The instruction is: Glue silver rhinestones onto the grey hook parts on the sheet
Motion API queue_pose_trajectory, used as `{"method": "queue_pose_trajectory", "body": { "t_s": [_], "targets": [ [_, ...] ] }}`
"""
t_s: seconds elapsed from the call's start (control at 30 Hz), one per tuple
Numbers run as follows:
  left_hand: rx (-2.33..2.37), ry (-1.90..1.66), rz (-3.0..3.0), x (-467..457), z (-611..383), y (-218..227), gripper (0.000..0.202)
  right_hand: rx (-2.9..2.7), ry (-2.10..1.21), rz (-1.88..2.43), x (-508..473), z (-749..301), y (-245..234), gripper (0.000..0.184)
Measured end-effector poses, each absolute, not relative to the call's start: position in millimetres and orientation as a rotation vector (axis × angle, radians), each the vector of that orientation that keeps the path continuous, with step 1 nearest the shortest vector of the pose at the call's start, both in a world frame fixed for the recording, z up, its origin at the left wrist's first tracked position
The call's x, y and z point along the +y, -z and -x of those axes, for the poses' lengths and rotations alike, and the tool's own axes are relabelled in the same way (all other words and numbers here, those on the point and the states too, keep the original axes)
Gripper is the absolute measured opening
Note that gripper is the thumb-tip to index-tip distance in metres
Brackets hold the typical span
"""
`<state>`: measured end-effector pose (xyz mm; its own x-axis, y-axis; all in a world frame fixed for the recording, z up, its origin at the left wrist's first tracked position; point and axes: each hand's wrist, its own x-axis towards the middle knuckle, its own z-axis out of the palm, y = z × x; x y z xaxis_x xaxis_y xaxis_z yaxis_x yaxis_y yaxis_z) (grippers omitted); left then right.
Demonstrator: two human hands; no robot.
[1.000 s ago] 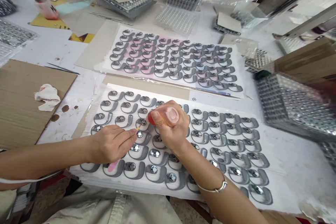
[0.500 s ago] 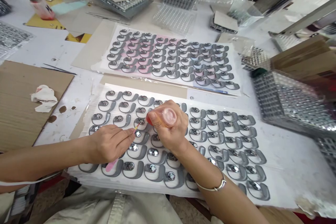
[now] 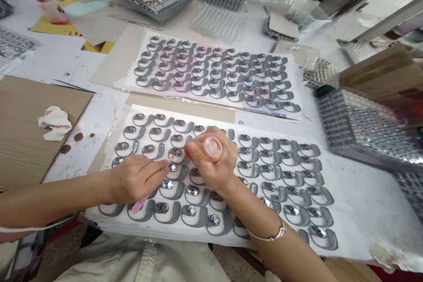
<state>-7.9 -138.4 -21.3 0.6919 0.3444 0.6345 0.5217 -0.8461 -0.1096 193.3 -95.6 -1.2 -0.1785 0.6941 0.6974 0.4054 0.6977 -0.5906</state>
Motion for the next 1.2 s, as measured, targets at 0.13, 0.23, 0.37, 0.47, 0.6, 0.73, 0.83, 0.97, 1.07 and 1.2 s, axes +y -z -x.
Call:
{"method": "queue_pose_trajectory", "body": {
  "t_s": [0.13, 0.23, 0.37, 0.47, 0.6, 0.73, 0.83, 0.97, 1.07, 1.2],
  "targets": [
    [-0.690, 0.923, 2.628, -138, 8, 20, 0.012, -1.817, -0.338, 0.838, -95, -193, 0, 0.011],
    [-0.688, 0.919, 2.631, -136, 8, 18, 0.013, -1.822, -0.337, 0.817, -95, -192, -2, 0.009],
    [-0.667, 0.902, 2.664, -135, 9, 13, 0.013, -1.876, -0.270, 0.768, -96, -192, -2, 0.009],
    [-0.674, 0.921, 2.693, -134, 10, 10, 0.013, -1.874, -0.267, 0.758, -96, -193, -2, 0.008],
    [-0.673, 0.920, 2.719, -133, 11, 10, 0.015, -1.812, -0.334, 0.768, -98, -195, -2, 0.007],
    [-0.669, 0.931, 2.730, -133, 12, 11, 0.015, -1.804, -0.358, 0.766, -98, -196, -1, 0.006],
    [-0.670, 0.943, 2.732, -133, 12, 11, 0.014, -1.819, -0.371, 0.777, -98, -196, -1, 0.006],
    [-0.672, 0.936, 2.716, -132, 12, 10, 0.017, -1.812, -0.385, 0.772, -96, -195, 1, 0.006],
    [-0.673, 0.931, 2.713, -132, 12, 11, 0.017, -1.799, -0.397, 0.764, -95, -194, 3, 0.007],
    [-0.692, 0.936, 2.730, -131, 15, 12, 0.016, -1.804, -0.412, 0.769, -95, -195, 3, 0.007]
  ]
}}
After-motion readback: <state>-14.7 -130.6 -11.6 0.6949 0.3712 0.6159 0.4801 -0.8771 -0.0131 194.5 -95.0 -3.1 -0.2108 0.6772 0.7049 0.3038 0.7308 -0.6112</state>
